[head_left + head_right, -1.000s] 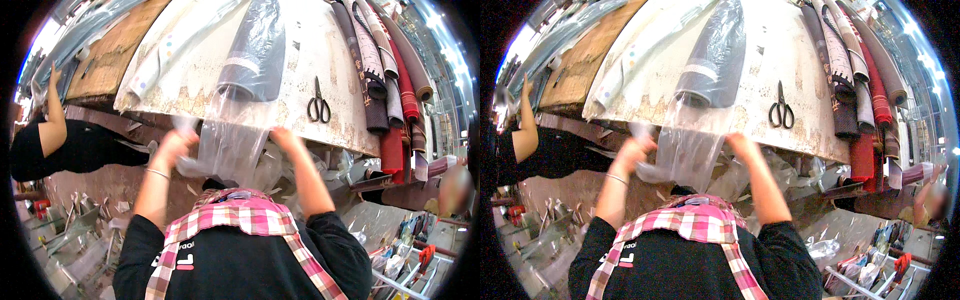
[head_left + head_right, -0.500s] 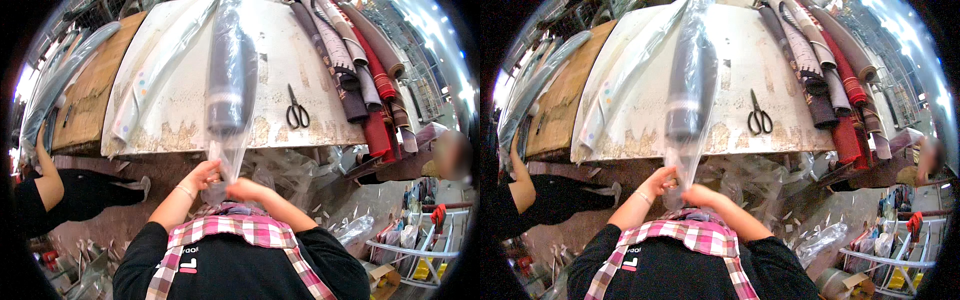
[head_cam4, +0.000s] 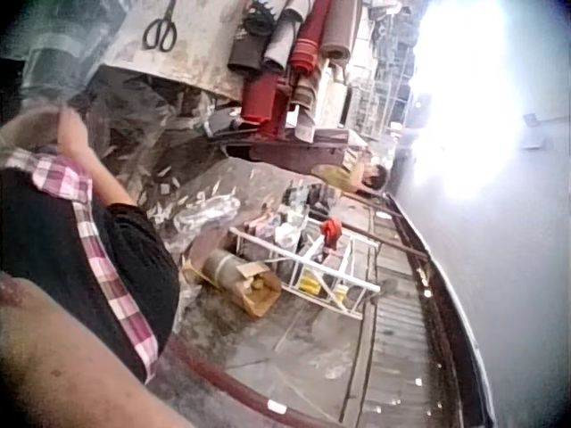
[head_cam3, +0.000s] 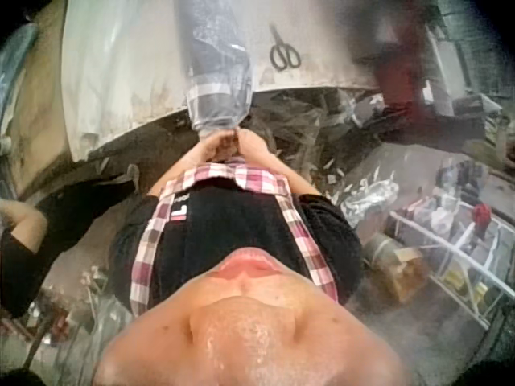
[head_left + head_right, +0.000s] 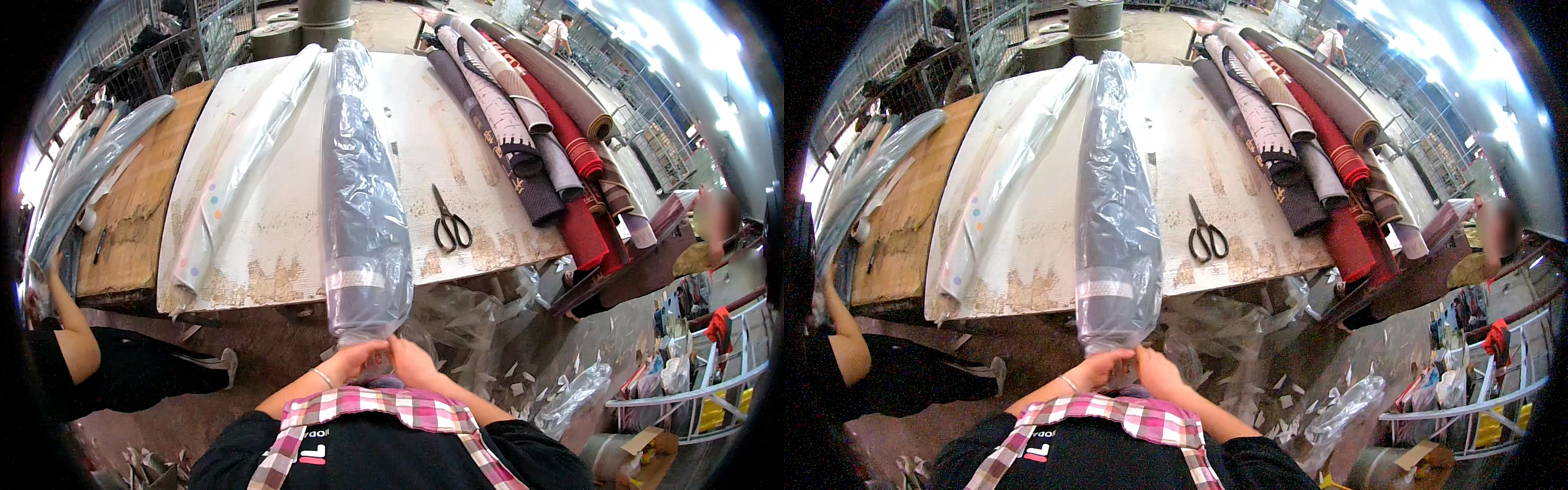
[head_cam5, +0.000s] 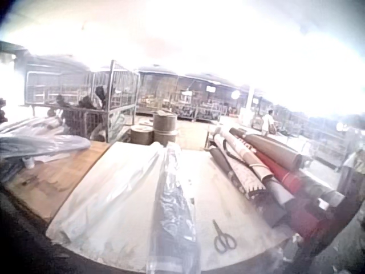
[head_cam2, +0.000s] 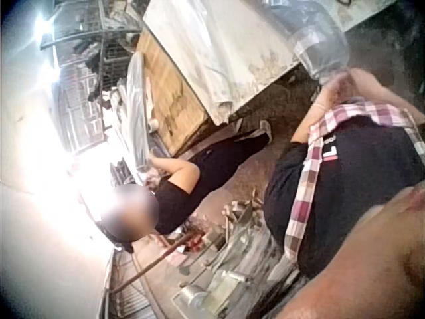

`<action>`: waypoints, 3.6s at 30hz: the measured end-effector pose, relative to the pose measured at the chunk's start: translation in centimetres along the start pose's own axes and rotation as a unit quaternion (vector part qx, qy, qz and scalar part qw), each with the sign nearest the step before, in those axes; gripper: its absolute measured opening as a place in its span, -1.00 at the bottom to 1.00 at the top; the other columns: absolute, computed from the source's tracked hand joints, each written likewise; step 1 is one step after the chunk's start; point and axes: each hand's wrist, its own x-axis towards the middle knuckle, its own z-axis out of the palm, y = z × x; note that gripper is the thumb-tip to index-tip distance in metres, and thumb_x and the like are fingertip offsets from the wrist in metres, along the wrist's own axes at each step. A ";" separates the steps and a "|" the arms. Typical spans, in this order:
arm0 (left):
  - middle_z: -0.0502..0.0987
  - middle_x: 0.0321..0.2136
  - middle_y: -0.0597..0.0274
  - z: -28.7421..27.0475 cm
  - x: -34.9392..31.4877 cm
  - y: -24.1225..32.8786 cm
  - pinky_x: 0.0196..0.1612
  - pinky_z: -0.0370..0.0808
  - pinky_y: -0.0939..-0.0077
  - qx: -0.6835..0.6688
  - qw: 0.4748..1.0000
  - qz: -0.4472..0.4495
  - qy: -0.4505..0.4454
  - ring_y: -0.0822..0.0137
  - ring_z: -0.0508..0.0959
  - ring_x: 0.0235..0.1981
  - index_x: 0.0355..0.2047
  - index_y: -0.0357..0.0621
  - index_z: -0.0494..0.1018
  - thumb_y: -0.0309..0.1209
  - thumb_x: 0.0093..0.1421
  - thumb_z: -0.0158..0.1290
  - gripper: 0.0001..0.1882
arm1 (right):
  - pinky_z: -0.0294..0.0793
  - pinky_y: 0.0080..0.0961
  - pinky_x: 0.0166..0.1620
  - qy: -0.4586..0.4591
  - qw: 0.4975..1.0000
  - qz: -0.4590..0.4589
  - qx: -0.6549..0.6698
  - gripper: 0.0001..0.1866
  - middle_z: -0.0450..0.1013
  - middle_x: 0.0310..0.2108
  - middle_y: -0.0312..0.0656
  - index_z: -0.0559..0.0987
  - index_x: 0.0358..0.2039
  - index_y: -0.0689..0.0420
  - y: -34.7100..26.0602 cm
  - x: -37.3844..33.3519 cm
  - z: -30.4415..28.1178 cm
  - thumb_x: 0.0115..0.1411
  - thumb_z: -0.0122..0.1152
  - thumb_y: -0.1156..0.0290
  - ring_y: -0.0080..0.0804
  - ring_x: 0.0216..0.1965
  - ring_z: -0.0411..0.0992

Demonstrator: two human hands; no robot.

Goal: The person places rolled rugs into plastic sleeves, using shears to cut the plastic and tying the ends by hand.

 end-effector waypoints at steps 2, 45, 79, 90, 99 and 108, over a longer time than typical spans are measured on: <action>0.36 -0.64 0.41 0.1 -1.3 -0.1 -0.57 0.27 0.62 -0.210 0.977 0.013 0.041 0.50 0.29 -0.65 -0.47 -0.09 0.37 -0.37 -0.05 0.03 -0.87 | 0.31 -0.37 -0.28 -0.032 0.998 0.004 0.055 -0.67 0.34 -0.38 0.06 0.27 -0.21 0.27 -0.3 -0.6 -0.3 -0.01 -0.10 0.39 -0.11 -0.33 0.32; 0.43 -0.58 0.33 -0.2 -8.1 -1.0 -0.57 0.31 0.58 -0.043 0.956 0.252 0.142 0.44 0.36 -0.61 -0.34 -0.15 0.40 -0.40 -0.26 0.17 -0.62 | 0.33 -0.35 -0.36 -0.079 0.990 -0.104 0.055 -0.81 0.39 -0.50 0.00 0.44 -0.45 0.22 -1.2 1.7 1.9 -0.11 -0.04 0.43 -0.09 -0.42 0.36; 0.35 -0.67 0.36 0.2 -6.8 -0.9 -0.74 0.04 0.75 -0.116 0.989 0.051 0.070 0.61 0.16 -0.77 -0.53 -0.21 0.39 -0.36 -0.06 0.04 -0.83 | 0.32 -0.27 -0.35 -0.186 0.982 0.010 0.033 -0.64 0.37 -0.51 0.07 0.43 -0.48 0.21 -2.1 1.2 -0.9 -0.04 -0.04 0.12 -0.02 -0.39 0.35; 0.31 -0.78 0.38 -5.0 -7.1 -0.6 -0.71 0.12 0.65 0.040 0.983 0.051 0.174 0.52 0.24 -0.76 -0.55 -0.20 0.47 -0.25 -0.15 0.12 -0.74 | 0.22 -0.69 -0.57 -0.269 0.867 0.036 0.419 -0.63 0.34 -0.68 -0.33 0.42 -0.69 0.15 0.0 2.4 -2.8 0.12 -0.19 0.21 -0.60 -0.64 0.27; 0.39 -0.28 0.15 -8.2 -0.7 -1.9 -0.23 0.31 0.52 0.130 0.838 0.387 0.362 0.38 0.37 -0.26 -0.21 -0.23 0.28 -0.48 -0.03 -0.06 -0.69 | 0.29 -0.52 -0.31 -0.103 0.837 0.216 0.492 -0.74 0.38 -0.41 -0.25 0.40 -0.30 0.23 0.2 11.5 -0.7 0.02 -0.02 0.35 -0.50 -0.38 0.31; 0.38 -0.37 0.23 -18.0 -16.2 -5.8 -0.38 0.32 0.55 -0.413 0.796 0.307 0.318 0.42 0.36 -0.41 -0.27 -0.23 0.31 -0.40 0.03 -0.13 -0.75 | 0.27 -0.40 -0.16 -0.463 0.681 0.065 0.563 -0.44 0.23 -0.11 -0.14 0.21 -0.06 0.21 -6.7 13.3 2.2 0.02 -0.01 0.10 -0.38 -0.14 0.24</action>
